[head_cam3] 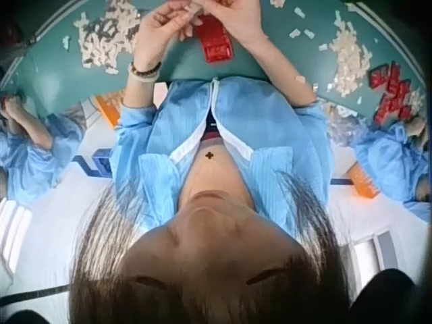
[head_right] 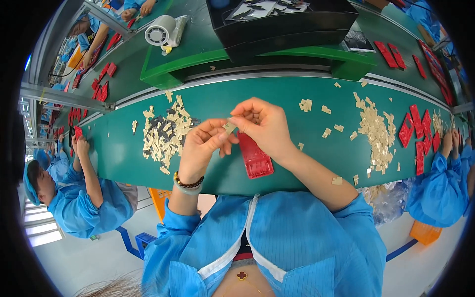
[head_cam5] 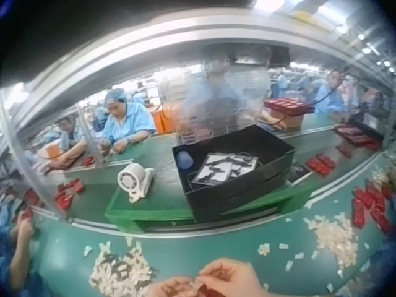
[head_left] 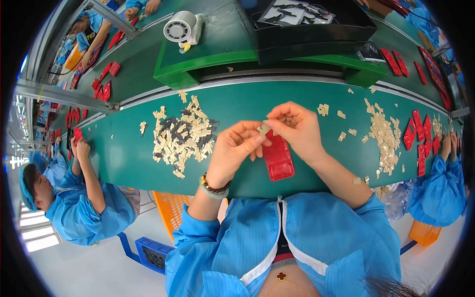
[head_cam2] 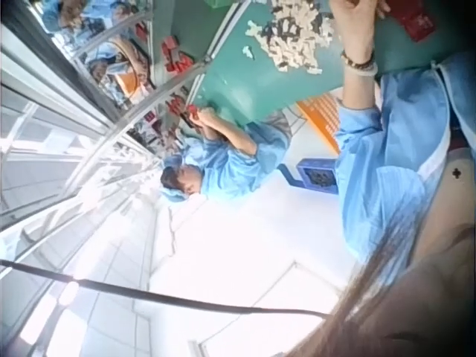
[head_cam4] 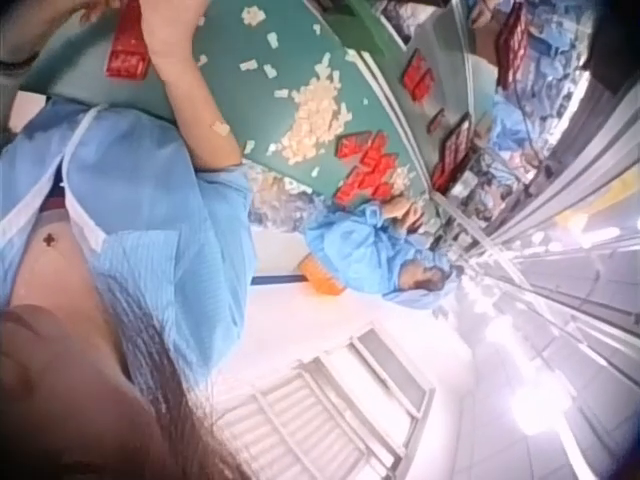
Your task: The person inserts small gold-colored components into red plastic electronic housings by hand at an assembly line workstation.
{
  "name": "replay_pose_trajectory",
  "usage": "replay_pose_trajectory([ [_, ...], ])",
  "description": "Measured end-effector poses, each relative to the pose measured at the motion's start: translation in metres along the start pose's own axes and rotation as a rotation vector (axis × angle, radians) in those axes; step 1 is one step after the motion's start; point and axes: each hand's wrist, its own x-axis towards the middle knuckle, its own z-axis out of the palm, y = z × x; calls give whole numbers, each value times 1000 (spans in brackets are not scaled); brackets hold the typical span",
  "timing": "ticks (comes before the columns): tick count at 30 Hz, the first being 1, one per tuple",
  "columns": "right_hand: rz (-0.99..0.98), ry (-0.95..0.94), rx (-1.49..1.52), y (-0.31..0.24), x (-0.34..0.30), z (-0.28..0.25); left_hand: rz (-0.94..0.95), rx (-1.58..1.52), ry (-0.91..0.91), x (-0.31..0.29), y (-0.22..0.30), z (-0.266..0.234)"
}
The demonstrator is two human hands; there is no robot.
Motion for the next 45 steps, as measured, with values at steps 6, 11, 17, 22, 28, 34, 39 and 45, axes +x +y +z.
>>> replay_pose_trajectory([
  [6,-585,46,-710,5,-2,-15,-8,-71,18,12,-10,2],
  [11,-752,17,-924,7,-8,-9,56,-190,-15,3,-12,1],
  [17,-227,-71,-456,8,-29,-24,854,643,-38,-6,-15,22],
  [22,-224,264,-938,23,-49,-100,976,844,-139,1,-7,15],
  [28,-305,-258,-738,-36,-31,-25,1221,1161,-6,8,-2,21],
  [34,-481,-337,-916,-35,-26,-21,1337,1315,105,-2,0,19],
  [39,-622,-353,-982,-27,-32,-26,1274,1317,162,-6,-8,24],
  [45,-691,-330,-1002,-34,-34,-23,1201,1143,308,-9,-12,35],
])
